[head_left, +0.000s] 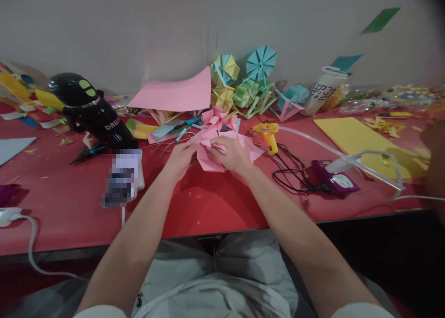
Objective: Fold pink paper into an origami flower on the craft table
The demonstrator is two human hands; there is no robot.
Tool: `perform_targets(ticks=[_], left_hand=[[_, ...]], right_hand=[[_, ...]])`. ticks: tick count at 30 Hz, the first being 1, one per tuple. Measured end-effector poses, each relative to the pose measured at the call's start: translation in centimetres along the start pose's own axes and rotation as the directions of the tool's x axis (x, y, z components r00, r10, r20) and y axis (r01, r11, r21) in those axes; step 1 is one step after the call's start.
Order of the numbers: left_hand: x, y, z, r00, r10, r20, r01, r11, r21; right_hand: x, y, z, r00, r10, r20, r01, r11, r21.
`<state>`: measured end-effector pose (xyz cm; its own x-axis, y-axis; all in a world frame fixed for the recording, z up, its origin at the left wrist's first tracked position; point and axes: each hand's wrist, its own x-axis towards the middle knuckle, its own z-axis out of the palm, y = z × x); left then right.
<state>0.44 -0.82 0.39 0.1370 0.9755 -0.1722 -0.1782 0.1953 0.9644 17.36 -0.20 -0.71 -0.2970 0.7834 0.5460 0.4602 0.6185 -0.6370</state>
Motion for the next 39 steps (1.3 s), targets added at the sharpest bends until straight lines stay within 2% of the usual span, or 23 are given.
perform_targets(ticks=[4, 7, 11, 15, 18, 21, 23, 25, 26, 28, 31, 33, 36, 39], left_hand=[[0.2, -0.2, -0.1, 0.998, 0.057, 0.021, -0.058, 0.998, 0.039], [0.5, -0.5, -0.6, 0.978, 0.211, -0.002, -0.206, 0.958, 0.199], [0.4, -0.4, -1.0, 0.903, 0.429, -0.017, -0.373, 0.805, 0.462], [-0.1, 0.4, -1.0, 0.797, 0.603, -0.030, -0.461, 0.639, 0.616], [-0.3, 0.6, -0.9, 0.728, 0.683, -0.056, -0.491, 0.578, 0.652], [-0.2, 0.5, -0.8, 0.699, 0.713, -0.058, -0.529, 0.570, 0.629], [-0.2, 0.3, -0.8, 0.703, 0.710, -0.044, -0.546, 0.578, 0.607], [-0.2, 0.2, -0.7, 0.725, 0.689, -0.004, -0.559, 0.591, 0.582], [-0.3, 0.2, -0.6, 0.738, 0.675, 0.022, -0.566, 0.600, 0.566], [-0.6, 0.3, -0.3, 0.765, 0.641, 0.067, -0.574, 0.630, 0.523], [-1.0, 0.6, 0.1, 0.802, 0.589, 0.097, -0.565, 0.695, 0.446], [-1.3, 0.7, 0.3, 0.825, 0.552, 0.120, -0.548, 0.729, 0.410], [-1.4, 0.8, 0.4, 0.852, 0.493, 0.174, -0.519, 0.758, 0.396], [-1.2, 0.6, 0.5, 0.864, 0.474, 0.168, -0.500, 0.773, 0.390]], right_hand=[[0.0, 0.1, 0.0, 1.000, -0.030, 0.002, 0.030, 0.999, -0.013], [0.0, 0.3, 0.2, 0.998, -0.061, -0.014, 0.061, 0.998, -0.013], [0.2, 0.3, 0.2, 0.994, -0.105, -0.022, 0.104, 0.994, -0.032], [0.3, -0.1, -0.1, 0.991, -0.104, -0.082, 0.102, 0.995, -0.022], [0.3, -0.3, -0.4, 0.993, 0.023, -0.115, -0.028, 0.999, -0.046], [0.3, -0.1, -0.3, 0.964, 0.265, -0.029, -0.266, 0.963, -0.039], [0.3, 0.0, 0.0, 0.892, 0.440, 0.103, -0.449, 0.889, 0.090], [0.4, -0.3, 0.2, 0.784, 0.568, 0.250, -0.620, 0.737, 0.269], [0.5, -0.6, 0.2, 0.735, 0.604, 0.309, -0.678, 0.646, 0.352], [0.6, -1.2, 0.1, 0.690, 0.636, 0.345, -0.712, 0.508, 0.485], [0.7, -1.6, -0.1, 0.689, 0.657, 0.305, -0.671, 0.419, 0.612], [0.6, -1.1, -0.1, 0.705, 0.671, 0.228, -0.622, 0.431, 0.653], [0.5, 0.2, 0.3, 0.752, 0.654, 0.083, -0.534, 0.531, 0.658], [0.5, 1.3, 0.6, 0.848, 0.530, -0.016, -0.424, 0.695, 0.581]])
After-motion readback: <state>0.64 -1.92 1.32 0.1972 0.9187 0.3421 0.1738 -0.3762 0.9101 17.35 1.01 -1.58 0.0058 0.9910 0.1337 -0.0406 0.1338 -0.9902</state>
